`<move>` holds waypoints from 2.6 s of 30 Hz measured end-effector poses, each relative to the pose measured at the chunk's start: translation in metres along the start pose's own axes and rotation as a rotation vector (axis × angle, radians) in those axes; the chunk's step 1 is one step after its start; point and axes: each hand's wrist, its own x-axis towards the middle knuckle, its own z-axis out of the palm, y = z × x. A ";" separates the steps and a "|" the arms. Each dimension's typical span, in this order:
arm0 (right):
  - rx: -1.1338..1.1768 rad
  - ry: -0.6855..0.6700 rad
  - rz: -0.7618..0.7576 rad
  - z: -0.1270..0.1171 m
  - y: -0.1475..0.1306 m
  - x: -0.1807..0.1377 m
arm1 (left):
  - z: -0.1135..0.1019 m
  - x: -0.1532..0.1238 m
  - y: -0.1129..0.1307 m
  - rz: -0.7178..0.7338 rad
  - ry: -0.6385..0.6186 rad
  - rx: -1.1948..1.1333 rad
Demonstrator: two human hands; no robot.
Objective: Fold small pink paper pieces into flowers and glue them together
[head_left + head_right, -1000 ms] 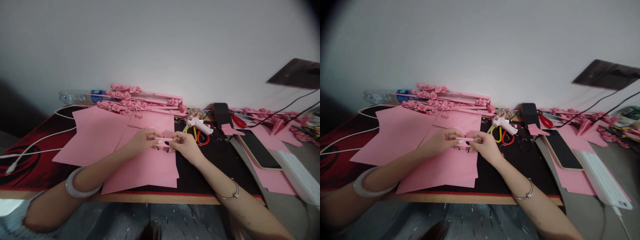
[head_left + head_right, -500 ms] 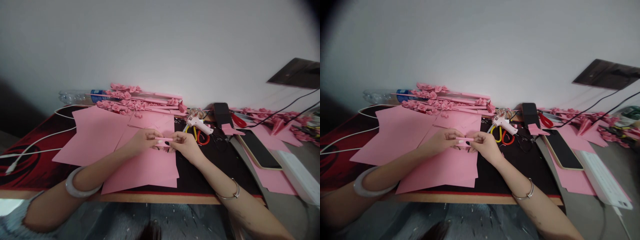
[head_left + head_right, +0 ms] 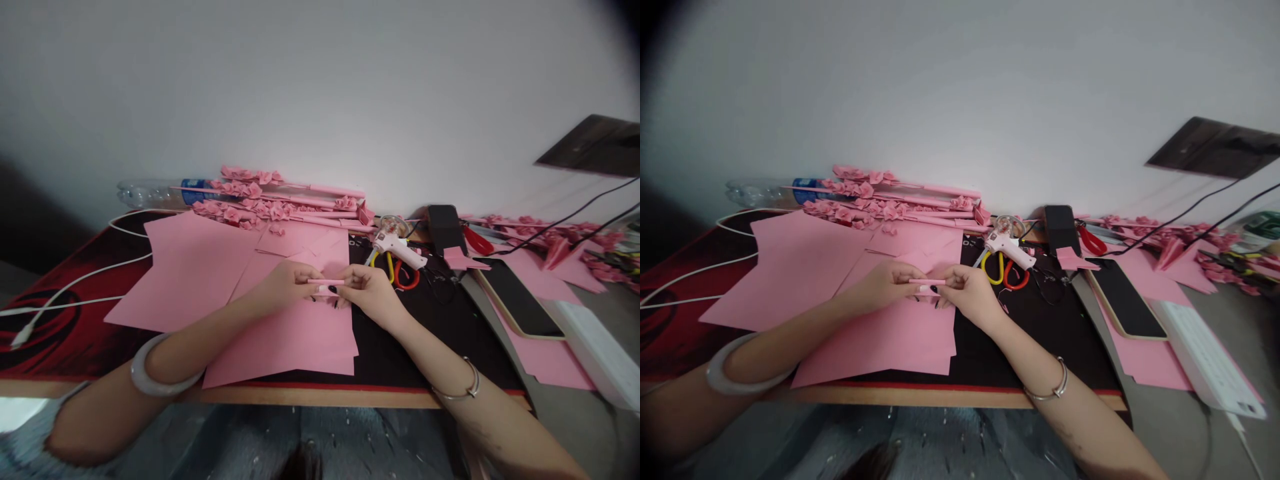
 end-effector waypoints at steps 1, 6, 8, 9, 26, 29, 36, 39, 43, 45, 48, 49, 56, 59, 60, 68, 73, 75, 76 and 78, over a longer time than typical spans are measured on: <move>0.003 -0.001 0.001 0.000 0.000 0.000 | 0.000 0.000 0.002 -0.004 -0.003 0.011; 0.016 0.001 0.009 0.000 -0.002 0.000 | 0.000 0.000 0.011 -0.054 -0.024 -0.053; 0.019 0.008 0.011 -0.001 -0.002 0.000 | 0.000 0.000 0.011 -0.085 -0.017 -0.100; 0.018 0.009 0.011 -0.001 -0.003 0.000 | -0.001 0.000 0.010 -0.093 -0.016 -0.120; -0.191 -0.149 -0.061 0.000 0.001 -0.004 | 0.000 -0.003 0.003 -0.048 -0.060 -0.028; -0.265 -0.183 -0.100 0.000 0.001 -0.005 | 0.001 -0.002 -0.001 -0.062 -0.101 -0.086; -0.335 -0.173 -0.123 0.002 -0.001 -0.007 | 0.001 -0.002 0.000 -0.071 -0.120 -0.097; -0.292 -0.159 -0.104 0.003 -0.001 -0.006 | 0.002 -0.002 -0.002 -0.073 -0.120 -0.118; -0.168 -0.146 -0.076 0.004 -0.001 -0.004 | 0.002 -0.001 -0.001 -0.054 -0.066 -0.105; -0.150 -0.116 -0.073 0.003 -0.001 -0.003 | 0.001 -0.001 0.002 -0.065 -0.034 -0.090; -0.171 -0.061 -0.066 0.002 -0.002 -0.002 | 0.000 0.000 0.006 -0.097 0.001 -0.075; -0.177 -0.046 -0.062 0.001 -0.003 -0.001 | -0.001 0.000 0.006 -0.101 0.010 -0.070; -0.159 0.063 -0.049 -0.001 0.001 0.000 | -0.003 0.002 0.001 -0.098 0.070 -0.066; -0.180 0.102 -0.071 -0.002 0.005 0.000 | -0.003 0.002 0.003 -0.111 0.095 -0.073; -0.174 0.113 -0.077 -0.002 0.006 0.000 | -0.003 0.001 0.003 -0.117 0.104 -0.089; -0.157 -0.017 -0.079 -0.001 0.004 0.000 | -0.001 0.001 0.003 -0.042 0.079 -0.104; -0.225 -0.109 -0.093 0.001 0.003 -0.002 | -0.001 0.001 -0.002 0.103 0.053 0.055; -0.231 -0.104 -0.093 0.001 0.003 -0.002 | -0.001 0.001 -0.005 0.140 0.072 0.116; -0.236 -0.101 -0.092 0.001 0.003 -0.002 | -0.001 0.001 -0.006 0.152 0.081 0.144; -0.237 -0.096 -0.094 0.001 0.004 -0.002 | -0.002 0.002 -0.007 0.160 0.092 0.173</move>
